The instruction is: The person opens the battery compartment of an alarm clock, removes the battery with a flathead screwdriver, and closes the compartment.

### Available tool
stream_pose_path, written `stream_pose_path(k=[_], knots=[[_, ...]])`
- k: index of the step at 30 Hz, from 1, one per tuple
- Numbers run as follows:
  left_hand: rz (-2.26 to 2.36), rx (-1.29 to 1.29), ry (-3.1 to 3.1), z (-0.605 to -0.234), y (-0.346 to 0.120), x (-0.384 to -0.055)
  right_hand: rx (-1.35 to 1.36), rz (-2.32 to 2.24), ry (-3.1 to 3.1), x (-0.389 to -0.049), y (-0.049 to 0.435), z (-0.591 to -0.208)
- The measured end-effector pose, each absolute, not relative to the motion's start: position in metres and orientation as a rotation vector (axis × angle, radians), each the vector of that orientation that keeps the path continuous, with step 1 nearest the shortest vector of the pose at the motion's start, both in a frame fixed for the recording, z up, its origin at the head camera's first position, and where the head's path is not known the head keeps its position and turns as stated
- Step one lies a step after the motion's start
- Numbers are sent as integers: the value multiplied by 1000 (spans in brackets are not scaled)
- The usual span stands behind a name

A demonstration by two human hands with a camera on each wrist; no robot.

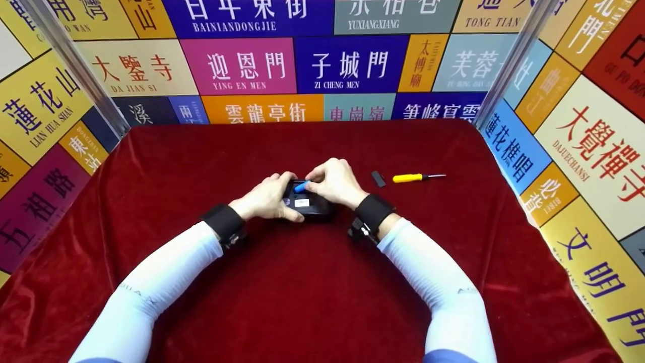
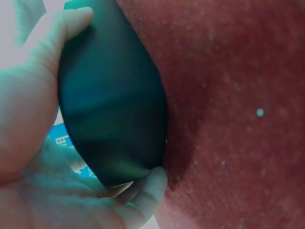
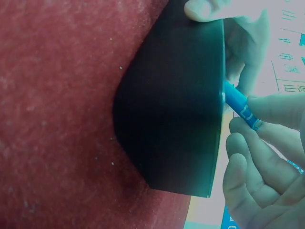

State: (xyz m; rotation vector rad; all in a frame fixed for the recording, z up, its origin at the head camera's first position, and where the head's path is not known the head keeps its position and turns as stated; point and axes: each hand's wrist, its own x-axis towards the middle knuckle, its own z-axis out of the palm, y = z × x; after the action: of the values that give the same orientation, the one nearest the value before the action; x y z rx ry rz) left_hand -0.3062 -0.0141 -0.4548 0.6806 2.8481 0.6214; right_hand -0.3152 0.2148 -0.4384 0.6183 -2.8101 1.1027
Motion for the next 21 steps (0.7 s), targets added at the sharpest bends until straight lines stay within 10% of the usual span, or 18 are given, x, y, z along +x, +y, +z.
stream_pose_path(k=[21], knots=[[640, 682, 2850, -457, -15, -307, 493, 1115, -2722, -311, 242, -436]])
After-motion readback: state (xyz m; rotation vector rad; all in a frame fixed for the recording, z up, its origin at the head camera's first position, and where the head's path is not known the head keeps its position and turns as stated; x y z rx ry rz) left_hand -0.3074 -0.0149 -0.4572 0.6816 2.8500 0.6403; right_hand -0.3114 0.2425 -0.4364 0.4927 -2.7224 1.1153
